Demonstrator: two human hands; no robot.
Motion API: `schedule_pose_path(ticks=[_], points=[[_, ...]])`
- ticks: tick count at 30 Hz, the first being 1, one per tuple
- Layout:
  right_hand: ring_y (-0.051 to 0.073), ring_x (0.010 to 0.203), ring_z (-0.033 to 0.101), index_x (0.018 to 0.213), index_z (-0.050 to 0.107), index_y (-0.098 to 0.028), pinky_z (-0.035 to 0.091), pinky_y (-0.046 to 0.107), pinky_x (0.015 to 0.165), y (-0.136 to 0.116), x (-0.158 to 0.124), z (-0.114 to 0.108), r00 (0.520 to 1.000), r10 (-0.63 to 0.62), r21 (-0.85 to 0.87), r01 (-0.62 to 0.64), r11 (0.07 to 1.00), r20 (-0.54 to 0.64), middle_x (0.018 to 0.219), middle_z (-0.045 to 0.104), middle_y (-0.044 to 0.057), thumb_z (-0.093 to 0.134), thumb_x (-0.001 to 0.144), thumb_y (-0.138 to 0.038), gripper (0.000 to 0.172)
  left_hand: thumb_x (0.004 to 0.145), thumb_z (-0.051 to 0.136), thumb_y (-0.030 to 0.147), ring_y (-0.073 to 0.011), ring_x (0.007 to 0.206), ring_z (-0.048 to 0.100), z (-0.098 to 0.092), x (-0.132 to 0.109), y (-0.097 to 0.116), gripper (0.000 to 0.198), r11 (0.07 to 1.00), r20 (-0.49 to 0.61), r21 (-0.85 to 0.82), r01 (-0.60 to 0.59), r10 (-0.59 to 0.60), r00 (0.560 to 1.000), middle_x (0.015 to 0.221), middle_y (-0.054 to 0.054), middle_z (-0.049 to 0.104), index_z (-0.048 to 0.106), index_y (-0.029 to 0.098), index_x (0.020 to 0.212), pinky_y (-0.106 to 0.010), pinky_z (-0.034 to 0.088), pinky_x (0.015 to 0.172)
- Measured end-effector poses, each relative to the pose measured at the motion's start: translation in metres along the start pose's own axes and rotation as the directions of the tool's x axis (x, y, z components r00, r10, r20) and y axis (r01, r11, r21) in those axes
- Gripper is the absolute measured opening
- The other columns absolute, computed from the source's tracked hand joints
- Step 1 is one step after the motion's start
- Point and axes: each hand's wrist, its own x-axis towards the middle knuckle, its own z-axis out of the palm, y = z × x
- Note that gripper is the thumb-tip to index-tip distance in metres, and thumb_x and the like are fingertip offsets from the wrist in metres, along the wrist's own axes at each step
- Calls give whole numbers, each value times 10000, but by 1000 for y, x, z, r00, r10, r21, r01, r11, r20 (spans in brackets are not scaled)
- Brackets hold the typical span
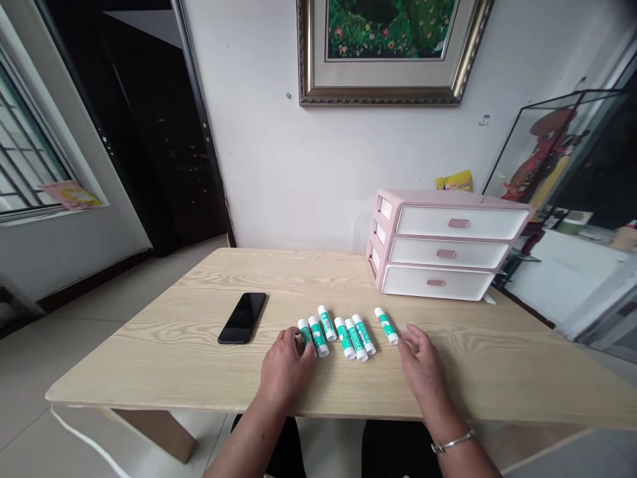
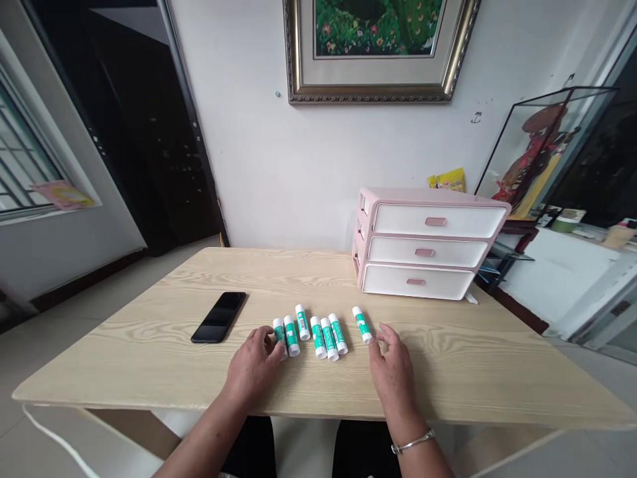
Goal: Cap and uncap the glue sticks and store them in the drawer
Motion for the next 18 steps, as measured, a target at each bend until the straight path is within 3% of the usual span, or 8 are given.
schedule_pose_path(ticks=[10, 18], points=[[301, 1076, 609, 1215, 626, -166, 442, 433, 960, -17, -9, -7, 1000, -7, 65, 7, 998, -6, 1117, 699, 129, 508, 843, -482, 502, 854, 572, 428, -263, 962, 690, -6, 8, 11, 427, 992, 46, 100, 80, -85, 995, 1103, -123, 726, 581, 193, 1210, -300, 432, 710], [284, 1055, 609, 1171, 653, -171, 455, 426, 948, -22, -12, -8, 999, -33, 25, 33, 999, 2, 1094, 697, 119, 487, 876, -441, 433, 861, 521, 361, -298, 983, 688, 0, 10, 11, 300, 983, 15, 172, 61, -65, 998, 1186, -152, 674, 636, 189, 1079, -340, 458, 745]])
